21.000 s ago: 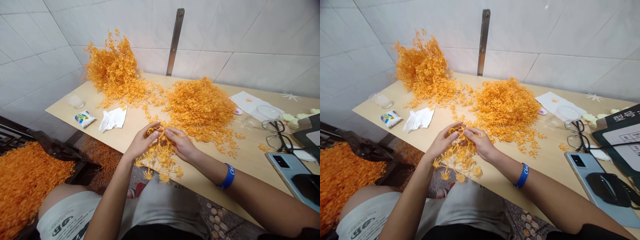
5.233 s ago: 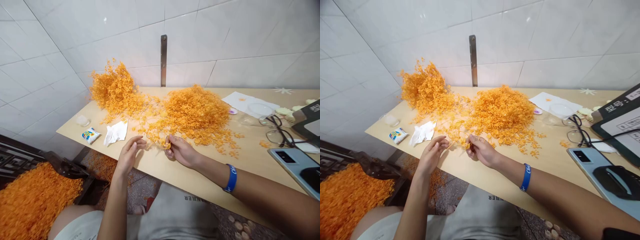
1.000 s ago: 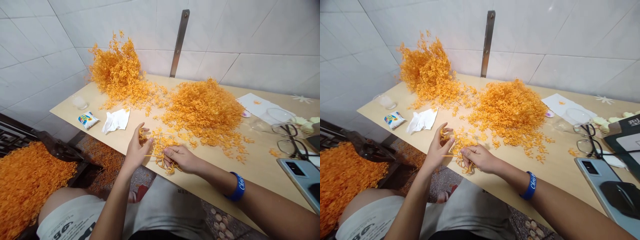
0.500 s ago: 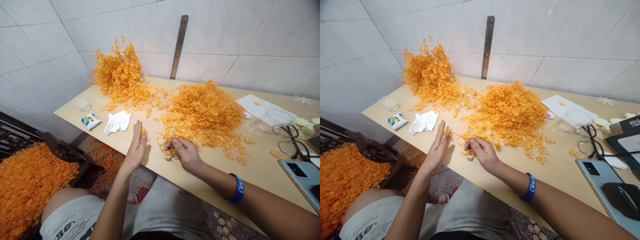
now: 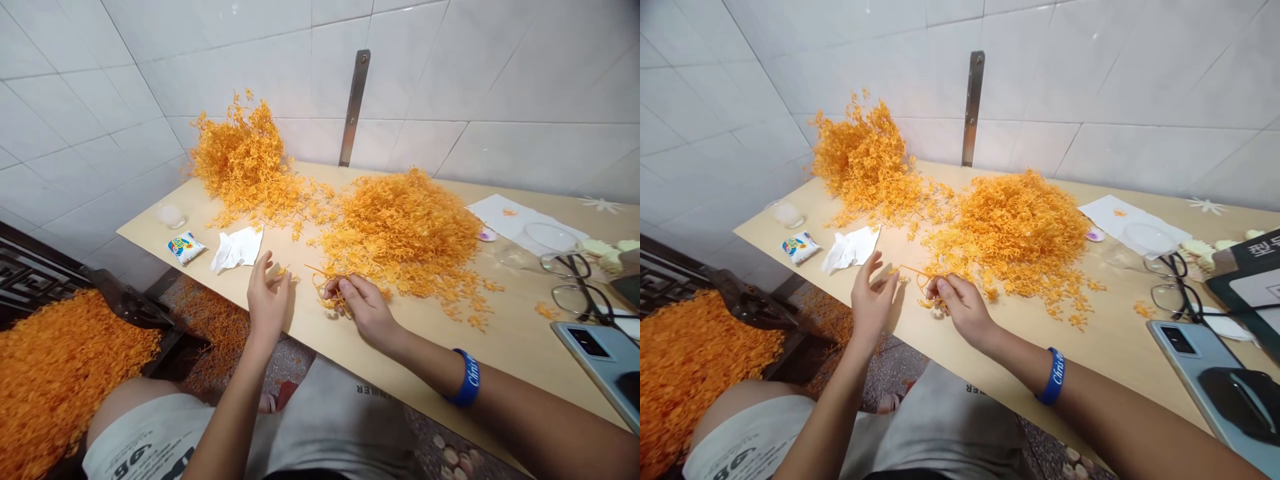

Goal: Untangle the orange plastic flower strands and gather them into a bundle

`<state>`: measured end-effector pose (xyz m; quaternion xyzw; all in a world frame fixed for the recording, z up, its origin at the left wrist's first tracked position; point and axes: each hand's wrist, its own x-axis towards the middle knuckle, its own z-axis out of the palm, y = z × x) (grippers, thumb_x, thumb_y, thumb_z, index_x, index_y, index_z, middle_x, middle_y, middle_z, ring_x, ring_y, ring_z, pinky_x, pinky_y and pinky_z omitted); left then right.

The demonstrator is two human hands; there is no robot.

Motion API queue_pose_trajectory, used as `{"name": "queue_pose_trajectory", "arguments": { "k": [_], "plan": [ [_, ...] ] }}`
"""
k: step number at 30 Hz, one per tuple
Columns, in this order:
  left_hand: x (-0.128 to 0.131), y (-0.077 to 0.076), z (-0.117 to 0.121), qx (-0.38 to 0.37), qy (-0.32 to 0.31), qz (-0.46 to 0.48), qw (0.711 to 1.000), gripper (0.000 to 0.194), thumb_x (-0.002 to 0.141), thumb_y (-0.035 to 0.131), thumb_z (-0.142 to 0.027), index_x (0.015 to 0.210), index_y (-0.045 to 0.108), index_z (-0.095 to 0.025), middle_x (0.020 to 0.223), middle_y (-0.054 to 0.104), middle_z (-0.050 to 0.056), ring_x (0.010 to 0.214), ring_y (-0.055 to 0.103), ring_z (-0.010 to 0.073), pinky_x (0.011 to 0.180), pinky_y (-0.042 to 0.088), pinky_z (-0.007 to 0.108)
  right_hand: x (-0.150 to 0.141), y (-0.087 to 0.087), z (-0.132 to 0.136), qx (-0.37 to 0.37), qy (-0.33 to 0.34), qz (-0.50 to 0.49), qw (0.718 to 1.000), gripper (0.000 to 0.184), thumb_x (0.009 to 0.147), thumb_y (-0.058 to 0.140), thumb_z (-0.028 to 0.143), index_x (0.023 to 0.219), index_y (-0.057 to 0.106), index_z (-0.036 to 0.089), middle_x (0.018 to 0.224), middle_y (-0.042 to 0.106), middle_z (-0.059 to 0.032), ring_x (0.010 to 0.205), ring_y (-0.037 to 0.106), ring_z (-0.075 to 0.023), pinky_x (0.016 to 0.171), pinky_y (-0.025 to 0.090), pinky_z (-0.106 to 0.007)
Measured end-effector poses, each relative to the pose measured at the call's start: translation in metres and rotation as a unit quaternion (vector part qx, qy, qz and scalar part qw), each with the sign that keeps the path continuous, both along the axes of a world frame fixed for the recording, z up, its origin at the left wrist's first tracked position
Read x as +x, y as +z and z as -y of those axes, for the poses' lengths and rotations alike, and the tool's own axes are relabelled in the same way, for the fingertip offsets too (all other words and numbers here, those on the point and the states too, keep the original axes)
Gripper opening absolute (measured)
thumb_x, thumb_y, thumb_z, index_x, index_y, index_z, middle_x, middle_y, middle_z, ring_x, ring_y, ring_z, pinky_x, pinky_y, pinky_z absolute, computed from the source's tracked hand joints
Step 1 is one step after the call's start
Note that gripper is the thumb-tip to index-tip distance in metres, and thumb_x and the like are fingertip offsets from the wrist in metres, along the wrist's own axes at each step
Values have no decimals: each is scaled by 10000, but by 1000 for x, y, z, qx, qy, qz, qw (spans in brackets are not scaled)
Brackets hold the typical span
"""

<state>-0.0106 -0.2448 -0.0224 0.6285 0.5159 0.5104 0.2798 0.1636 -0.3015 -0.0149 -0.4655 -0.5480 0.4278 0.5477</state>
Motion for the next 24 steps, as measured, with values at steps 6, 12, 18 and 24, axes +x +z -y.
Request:
{"name": "queue_pose_trajectory", "arguments": {
  "k": [6, 12, 18, 24],
  "plan": [
    [-2, 5, 8, 28, 25, -109, 993, 564, 891, 580, -386, 1383, 443, -149, 1485, 399, 191, 1431, 289, 316, 1204, 180, 513, 0, 1, 0, 7, 10, 4, 1000, 461, 927, 451, 594, 815, 622, 181, 783, 652, -59, 747, 611, -166, 629, 473, -267],
    [46, 11, -3, -190, -133, 175, 957, 512, 971, 392, -419, 1430, 359, -195, 1560, 343, 134, 1459, 299, 237, 1200, 241, 433, 1, 5, 3, 16, -6, -2, 1000, 469, 924, 442, 605, 775, 599, 189, 757, 653, -52, 673, 593, -155, 624, 494, -278],
    [54, 26, -6, -161, -190, 394, 885, 394, 991, 343, -423, 1288, 498, -214, 1422, 539, 108, 1284, 534, 190, 1068, 431, 367, 4, 7, 4, 16, -37, -23, 999, 447, 925, 457, 588, 769, 590, 191, 741, 641, -48, 679, 586, -154, 620, 500, -275],
    [21, 10, 6, -169, -231, 275, 918, 411, 894, 547, -513, 1121, 665, -191, 1218, 669, 106, 1107, 626, 205, 944, 504, 323, 4, 7, -2, -27, 32, -28, 999, 466, 884, 500, 627, 786, 604, 184, 767, 647, -49, 693, 605, -151, 607, 513, -266]
  ]
}}
